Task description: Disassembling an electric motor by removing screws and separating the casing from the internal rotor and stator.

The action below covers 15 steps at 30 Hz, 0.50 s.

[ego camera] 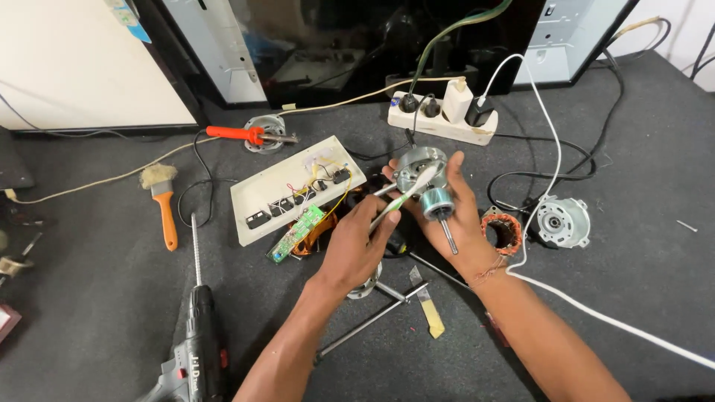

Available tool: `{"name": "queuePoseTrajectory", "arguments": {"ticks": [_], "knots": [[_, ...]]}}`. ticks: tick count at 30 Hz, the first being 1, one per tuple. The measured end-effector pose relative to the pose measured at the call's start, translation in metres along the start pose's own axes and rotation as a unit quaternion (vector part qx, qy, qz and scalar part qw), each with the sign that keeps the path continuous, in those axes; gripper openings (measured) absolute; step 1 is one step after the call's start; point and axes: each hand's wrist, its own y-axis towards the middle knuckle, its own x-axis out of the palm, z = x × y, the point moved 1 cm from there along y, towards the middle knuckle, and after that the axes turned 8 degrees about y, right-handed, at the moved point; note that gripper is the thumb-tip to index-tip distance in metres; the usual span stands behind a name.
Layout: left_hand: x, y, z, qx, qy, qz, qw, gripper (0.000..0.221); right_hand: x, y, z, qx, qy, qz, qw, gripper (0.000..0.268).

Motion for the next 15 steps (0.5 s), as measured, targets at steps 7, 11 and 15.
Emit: {"name": "queuePoseTrajectory", "arguments": {"ticks": [7,11,15], "knots": [[0.008,0.004,-0.023,0.016,0.021,0.005,1.0,0.023,-0.025,0.007,-0.008,-0.001,0.059,0.011,0.998,0.075],[0.006,-0.003,-0.014,0.009,0.038,-0.02,0.999,0.021,-0.024,0.005,0.001,0.005,0.042,0.016,0.999,0.078],[0.013,-0.005,-0.023,-0.001,0.049,-0.01,0.999,0.023,-0.025,0.004,0.005,0.006,0.058,0.017,0.998,0.071]]}}
